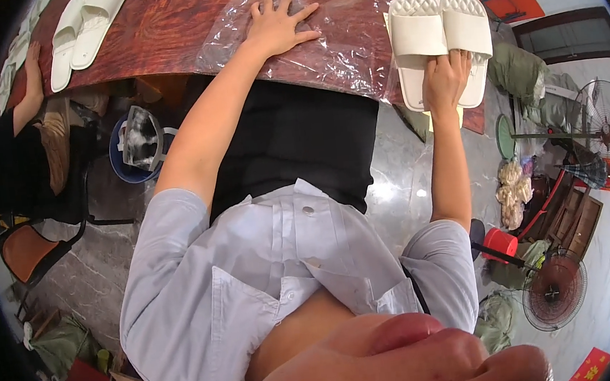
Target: Packing white slippers into plastic bags at a factory table.
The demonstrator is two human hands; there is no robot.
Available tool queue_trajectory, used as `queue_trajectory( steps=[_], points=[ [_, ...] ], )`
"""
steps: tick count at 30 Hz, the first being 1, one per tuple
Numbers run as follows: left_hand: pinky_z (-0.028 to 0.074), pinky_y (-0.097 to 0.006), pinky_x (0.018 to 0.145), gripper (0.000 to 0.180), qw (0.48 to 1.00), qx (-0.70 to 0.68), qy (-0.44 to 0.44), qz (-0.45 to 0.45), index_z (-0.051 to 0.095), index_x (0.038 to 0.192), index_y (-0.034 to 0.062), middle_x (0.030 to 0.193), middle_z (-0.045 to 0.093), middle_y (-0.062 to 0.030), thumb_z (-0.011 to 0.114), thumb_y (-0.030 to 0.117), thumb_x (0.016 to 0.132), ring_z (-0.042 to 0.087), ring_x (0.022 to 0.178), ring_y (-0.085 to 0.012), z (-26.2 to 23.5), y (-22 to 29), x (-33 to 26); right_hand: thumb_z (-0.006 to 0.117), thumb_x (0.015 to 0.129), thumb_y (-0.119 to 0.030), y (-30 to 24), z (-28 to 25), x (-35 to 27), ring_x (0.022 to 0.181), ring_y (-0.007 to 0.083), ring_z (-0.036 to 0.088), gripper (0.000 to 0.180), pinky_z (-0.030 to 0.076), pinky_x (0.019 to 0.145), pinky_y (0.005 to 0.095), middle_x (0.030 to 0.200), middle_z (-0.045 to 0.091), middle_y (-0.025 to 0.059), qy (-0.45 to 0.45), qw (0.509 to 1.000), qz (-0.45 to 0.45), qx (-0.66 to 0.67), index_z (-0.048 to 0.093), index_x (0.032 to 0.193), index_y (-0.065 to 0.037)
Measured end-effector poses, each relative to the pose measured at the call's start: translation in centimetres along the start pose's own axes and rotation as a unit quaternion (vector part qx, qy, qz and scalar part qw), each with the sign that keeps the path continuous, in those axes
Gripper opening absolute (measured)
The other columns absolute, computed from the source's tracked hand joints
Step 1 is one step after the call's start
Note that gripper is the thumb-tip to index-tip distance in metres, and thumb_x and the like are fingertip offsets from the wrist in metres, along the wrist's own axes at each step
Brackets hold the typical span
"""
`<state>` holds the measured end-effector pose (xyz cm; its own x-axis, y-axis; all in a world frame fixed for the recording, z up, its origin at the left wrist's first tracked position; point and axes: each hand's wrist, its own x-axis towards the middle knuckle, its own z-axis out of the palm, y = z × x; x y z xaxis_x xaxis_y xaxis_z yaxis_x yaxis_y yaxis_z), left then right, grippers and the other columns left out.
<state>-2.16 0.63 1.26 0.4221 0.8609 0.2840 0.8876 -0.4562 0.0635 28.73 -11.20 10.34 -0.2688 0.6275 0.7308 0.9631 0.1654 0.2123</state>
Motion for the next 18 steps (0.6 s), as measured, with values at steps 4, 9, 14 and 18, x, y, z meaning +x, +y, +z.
queue_trajectory(
  steps=[4,9,14,18],
  points=[
    [0.016,-0.064,0.110,0.067,0.999,0.005,-0.040,-0.017,0.031,0.147,0.0463,0.154,0.028,-0.0151,0.042,0.073,0.086,0.020,0.141,-0.0441,-0.6,0.5,0.2,0.062,0.082,-0.008,-0.3,-0.2,0.2,0.114,0.0440,0.052,0.019,0.035,0.105,0.0532,0.111,0.060,0.0230,0.020,1.000,0.021,-0.010,0.069,0.095,0.003],
    [0.016,-0.065,0.110,0.068,0.998,0.014,-0.046,-0.027,0.033,0.147,0.0451,0.154,0.027,-0.0156,0.041,0.075,0.086,0.019,0.141,-0.0458,-0.7,1.0,0.4,0.062,0.081,-0.008,-0.7,-0.6,0.8,0.114,0.0449,0.051,0.020,0.037,0.102,0.0537,0.109,0.060,0.0231,0.047,0.998,0.038,-0.012,0.068,0.096,0.002],
    [0.016,-0.066,0.110,0.068,0.997,0.018,-0.060,-0.042,0.037,0.145,0.0434,0.154,0.027,-0.0157,0.040,0.076,0.085,0.020,0.141,-0.0466,-0.8,1.6,1.2,0.060,0.082,-0.005,-3.9,-5.9,2.6,0.110,0.0384,0.056,0.028,0.043,0.095,0.0470,0.112,0.061,0.0215,0.071,0.993,0.078,0.054,0.066,0.108,0.003],
    [0.014,-0.070,0.107,0.075,0.962,-0.270,-0.003,-0.051,0.038,0.145,0.0433,0.156,0.025,-0.0165,0.044,0.080,0.080,0.014,0.141,-0.0519,5.2,-3.4,1.1,0.062,0.083,-0.003,-12.2,-11.7,5.4,0.100,0.0251,0.063,0.024,0.050,0.080,0.0358,0.115,0.063,0.0168,0.046,0.922,0.076,0.376,0.066,0.106,0.003]
  ],
)
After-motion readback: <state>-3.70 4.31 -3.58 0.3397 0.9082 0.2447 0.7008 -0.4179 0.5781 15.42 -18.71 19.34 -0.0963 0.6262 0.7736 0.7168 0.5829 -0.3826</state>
